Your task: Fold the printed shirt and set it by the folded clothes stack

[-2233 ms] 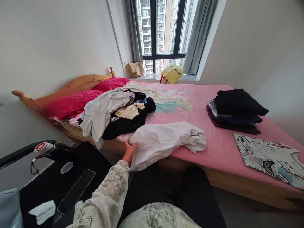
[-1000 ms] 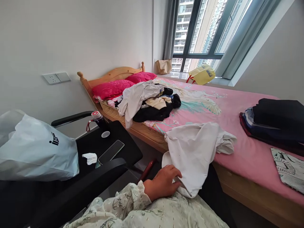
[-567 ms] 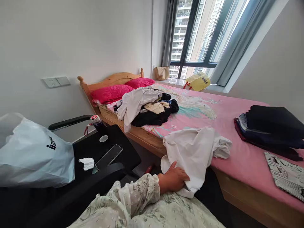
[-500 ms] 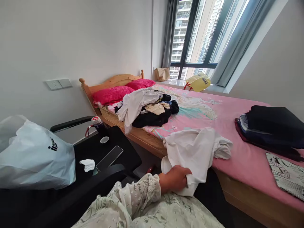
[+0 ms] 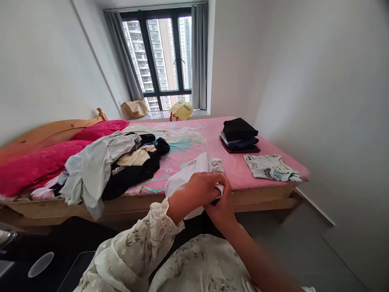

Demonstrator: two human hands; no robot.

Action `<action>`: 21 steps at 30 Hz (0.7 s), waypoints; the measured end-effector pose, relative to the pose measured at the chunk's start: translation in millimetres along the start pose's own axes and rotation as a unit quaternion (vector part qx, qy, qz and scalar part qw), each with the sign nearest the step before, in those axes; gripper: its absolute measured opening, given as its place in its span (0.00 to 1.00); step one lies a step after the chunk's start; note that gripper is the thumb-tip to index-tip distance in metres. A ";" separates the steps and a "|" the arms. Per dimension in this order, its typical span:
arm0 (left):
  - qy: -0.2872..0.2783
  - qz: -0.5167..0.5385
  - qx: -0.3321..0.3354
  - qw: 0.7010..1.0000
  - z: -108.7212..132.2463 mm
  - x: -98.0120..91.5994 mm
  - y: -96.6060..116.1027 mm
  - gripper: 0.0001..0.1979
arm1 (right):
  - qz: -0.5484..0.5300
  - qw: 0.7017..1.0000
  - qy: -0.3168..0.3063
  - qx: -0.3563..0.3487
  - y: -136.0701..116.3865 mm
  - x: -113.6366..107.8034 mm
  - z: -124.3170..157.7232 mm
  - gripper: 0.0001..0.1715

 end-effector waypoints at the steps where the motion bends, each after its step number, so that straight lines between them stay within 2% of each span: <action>1: -0.010 -0.009 0.010 1.000 -0.3 1.8 4.6 0.19 | -0.007 1.000 0.001 0.017 4.5 -2.7 -6.6 0.41; 3: -0.016 -0.030 0.003 0.999 0.9 4.6 3.2 0.16 | -0.007 0.999 -0.018 0.031 10.6 -11.6 -17.1 0.23; 5: -0.019 -0.055 -0.022 0.998 3.3 8.0 -9.9 0.12 | -0.006 0.998 -0.047 0.043 12.6 -22.3 -22.7 0.10; 7: -0.029 -0.078 -0.039 0.996 6.1 14.4 -30.0 0.11 | -0.049 0.992 -0.073 0.089 12.3 -31.0 -23.1 0.09; 9: -0.026 -0.078 -0.075 0.994 8.6 22.7 -56.7 0.10 | -0.124 0.973 -0.104 0.165 10.7 -36.0 -20.0 0.09; 11: 0.018 -0.037 -0.161 0.986 12.0 28.9 -91.1 0.11 | -0.159 0.958 -0.121 0.205 6.8 -42.9 -17.8 0.10; 12: 0.047 -0.009 -0.210 0.976 14.8 31.2 -110.0 0.12 | -0.153 0.960 -0.116 0.205 5.2 -49.5 -18.3 0.10; 14: 0.096 0.040 -0.290 0.951 22.8 34.5 -147.0 0.13 | -0.119 0.971 -0.081 0.192 5.7 -69.1 -21.7 0.11; 17: 0.141 0.100 -0.364 0.915 38.8 36.5 -192.8 0.13 | -0.099 0.974 0.013 0.202 16.8 -108.5 -27.7 0.18; 19: 0.170 0.165 -0.401 0.885 48.3 36.9 -212.4 0.14 | -0.085 0.971 0.078 0.209 24.6 -134.1 -29.7 0.20; 21: 0.194 0.252 -0.414 0.853 50.5 36.5 -220.3 0.15 | -0.049 0.969 0.116 0.212 29.6 -153.3 -30.4 0.22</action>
Point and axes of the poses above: each hand's wrist, its own z-axis away from the middle knuckle, its own x-axis out of the palm, y = z × x, the point moved 4 cm from there along -z, towards the middle knuckle, and after that the axes turned 7 degrees about -z, right-handed, at the moved point
